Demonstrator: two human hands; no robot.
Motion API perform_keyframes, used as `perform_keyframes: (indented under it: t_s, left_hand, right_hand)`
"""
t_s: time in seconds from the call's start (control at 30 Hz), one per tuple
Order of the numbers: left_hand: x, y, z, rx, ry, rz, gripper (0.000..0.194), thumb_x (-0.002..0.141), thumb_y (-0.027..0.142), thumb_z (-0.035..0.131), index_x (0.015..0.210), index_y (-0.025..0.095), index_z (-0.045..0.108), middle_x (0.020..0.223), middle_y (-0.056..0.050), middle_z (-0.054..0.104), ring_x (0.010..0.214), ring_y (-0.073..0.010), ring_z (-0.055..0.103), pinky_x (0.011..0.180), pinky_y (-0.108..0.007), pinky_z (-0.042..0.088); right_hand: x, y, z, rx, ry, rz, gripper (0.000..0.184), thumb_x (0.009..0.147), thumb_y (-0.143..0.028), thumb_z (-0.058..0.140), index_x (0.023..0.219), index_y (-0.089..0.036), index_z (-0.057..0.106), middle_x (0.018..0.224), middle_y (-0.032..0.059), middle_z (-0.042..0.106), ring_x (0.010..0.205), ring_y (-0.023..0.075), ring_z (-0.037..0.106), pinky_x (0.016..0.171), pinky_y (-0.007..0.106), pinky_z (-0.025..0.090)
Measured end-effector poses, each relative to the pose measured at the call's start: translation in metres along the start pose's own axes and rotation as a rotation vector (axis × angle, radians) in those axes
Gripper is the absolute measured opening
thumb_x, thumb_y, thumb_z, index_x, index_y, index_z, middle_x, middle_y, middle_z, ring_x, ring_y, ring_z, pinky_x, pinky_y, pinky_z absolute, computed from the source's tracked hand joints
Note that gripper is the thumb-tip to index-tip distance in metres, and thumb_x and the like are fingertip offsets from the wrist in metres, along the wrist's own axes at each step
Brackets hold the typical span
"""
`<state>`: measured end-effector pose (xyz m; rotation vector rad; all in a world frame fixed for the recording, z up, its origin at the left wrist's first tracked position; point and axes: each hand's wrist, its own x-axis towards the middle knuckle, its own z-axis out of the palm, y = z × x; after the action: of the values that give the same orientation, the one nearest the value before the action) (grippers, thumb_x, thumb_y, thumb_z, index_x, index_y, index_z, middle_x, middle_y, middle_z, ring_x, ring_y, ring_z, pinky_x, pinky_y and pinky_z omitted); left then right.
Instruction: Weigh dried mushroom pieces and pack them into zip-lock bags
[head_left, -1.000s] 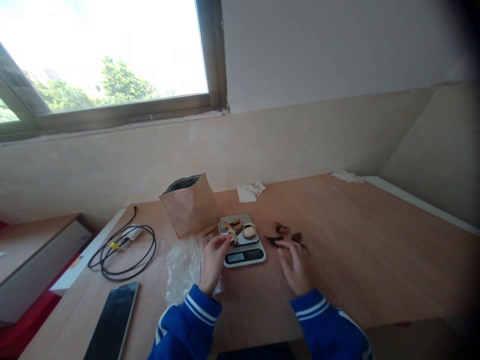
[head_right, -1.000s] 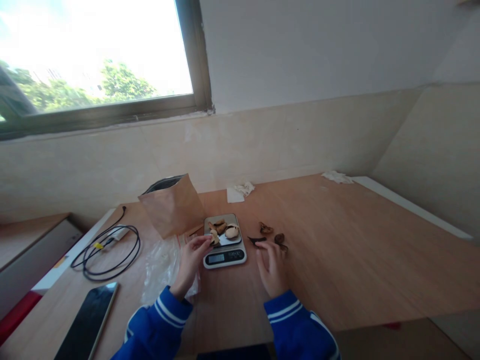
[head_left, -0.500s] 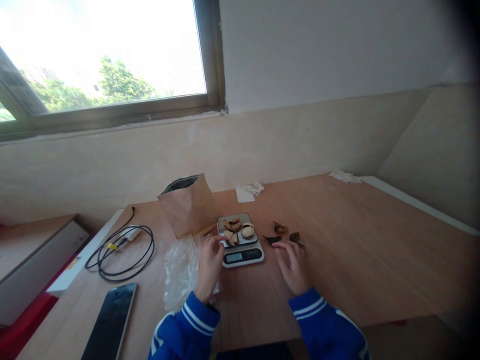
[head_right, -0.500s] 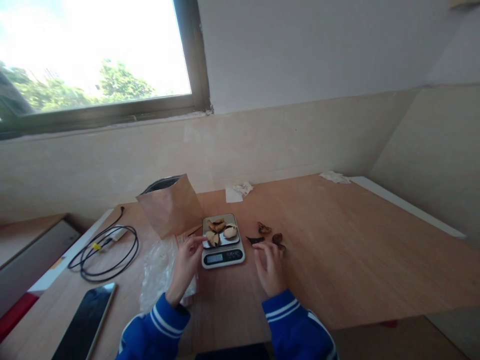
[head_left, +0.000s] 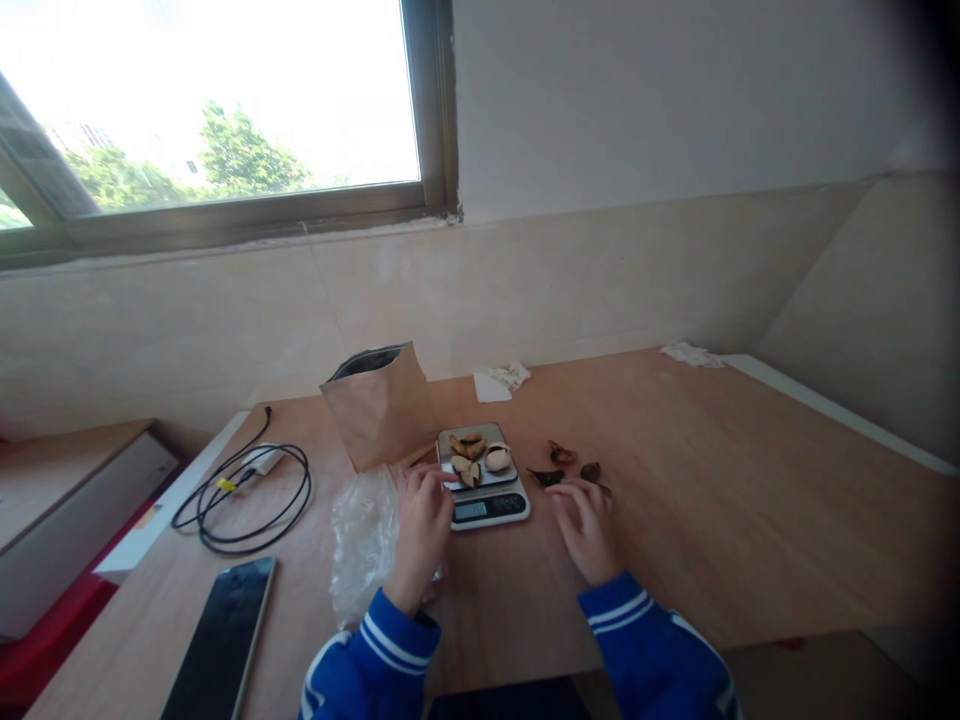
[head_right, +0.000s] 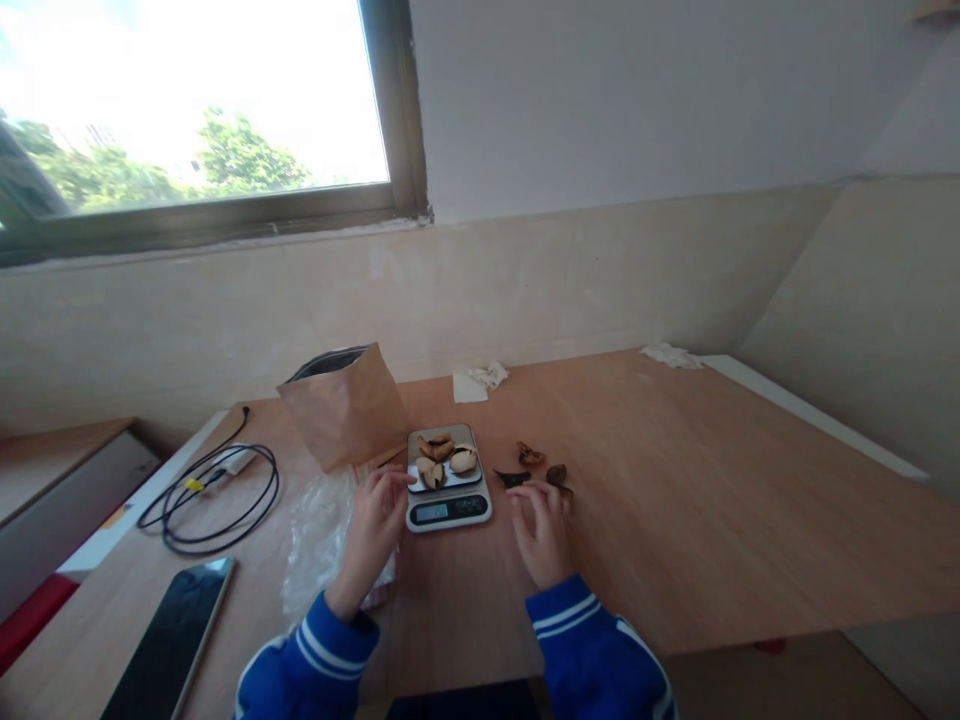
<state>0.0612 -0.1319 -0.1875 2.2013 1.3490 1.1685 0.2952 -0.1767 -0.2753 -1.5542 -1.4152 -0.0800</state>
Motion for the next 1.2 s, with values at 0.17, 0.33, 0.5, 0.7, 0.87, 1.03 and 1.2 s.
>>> perform_keyframes:
  t_s: [0.17,0.33,0.5,0.7,0.87,1.03,1.2]
  left_hand:
    - [-0.016,0.007,-0.015,0.050,0.115,-0.128,0.018,0.086,0.022,0.044,0.090,0.020,0.061,0.106,-0.008,0.057,0.107,-0.0237,0.050,0.093,-0.044,0.038]
    - [-0.038,-0.003,-0.028,0.279,0.240,-0.352,0.024,0.084,0.020,0.042,0.101,0.021,0.059,0.118,-0.009,0.054,0.111,-0.0283,0.047,0.093,-0.050,0.035]
    - [-0.059,-0.029,-0.024,0.447,0.049,-0.369,0.030,0.084,0.017,0.041,0.108,0.020,0.058,0.126,-0.010,0.053,0.114,-0.0288,0.047,0.092,-0.048,0.036]
    - [-0.068,-0.035,-0.018,0.527,-0.018,-0.271,0.031,0.085,0.015,0.039,0.110,0.018,0.057,0.124,-0.010,0.056,0.113,-0.0257,0.050,0.093,-0.042,0.037]
    - [-0.070,-0.036,-0.019,0.518,-0.002,-0.224,0.030,0.085,0.015,0.039,0.109,0.018,0.057,0.122,-0.010,0.057,0.111,-0.0253,0.052,0.092,-0.041,0.038]
    - [-0.071,-0.038,-0.019,0.495,0.012,-0.210,0.031,0.084,0.014,0.040,0.110,0.018,0.057,0.122,-0.011,0.055,0.110,-0.0272,0.051,0.091,-0.045,0.039]
    - [-0.071,-0.033,-0.019,0.452,0.146,-0.187,0.030,0.086,0.018,0.041,0.112,0.019,0.057,0.128,-0.013,0.048,0.114,-0.0283,0.048,0.093,-0.048,0.038]
  right_hand:
    - [0.000,0.001,0.000,-0.013,-0.012,0.013,0.026,0.090,-0.038,0.042,0.089,-0.023,0.063,0.098,0.0078,0.054,0.100,0.0253,0.051,0.090,0.046,0.036]
    - [-0.001,0.001,0.000,-0.012,-0.022,0.025,0.026,0.090,-0.038,0.042,0.088,-0.023,0.064,0.100,0.0081,0.053,0.101,0.0253,0.050,0.091,0.046,0.036]
    - [-0.001,0.001,0.000,-0.011,-0.022,0.027,0.026,0.090,-0.037,0.042,0.088,-0.023,0.064,0.099,0.0079,0.053,0.102,0.0254,0.050,0.092,0.047,0.035]
    - [-0.001,0.002,0.001,-0.012,-0.030,0.027,0.027,0.090,-0.037,0.042,0.087,-0.023,0.064,0.098,0.0078,0.054,0.101,0.0253,0.051,0.092,0.047,0.036]
    - [-0.001,0.002,0.001,-0.009,-0.038,0.023,0.027,0.090,-0.036,0.042,0.086,-0.023,0.065,0.097,0.0079,0.054,0.099,0.0252,0.051,0.090,0.047,0.037]
    - [-0.001,0.001,0.000,-0.005,-0.039,0.029,0.025,0.089,-0.034,0.042,0.086,-0.023,0.064,0.097,0.0079,0.055,0.100,0.0255,0.051,0.089,0.046,0.037]
    - [0.000,-0.003,-0.001,-0.015,-0.007,0.005,0.022,0.088,-0.031,0.042,0.090,-0.023,0.062,0.098,0.0077,0.055,0.100,0.0250,0.052,0.090,0.045,0.038]
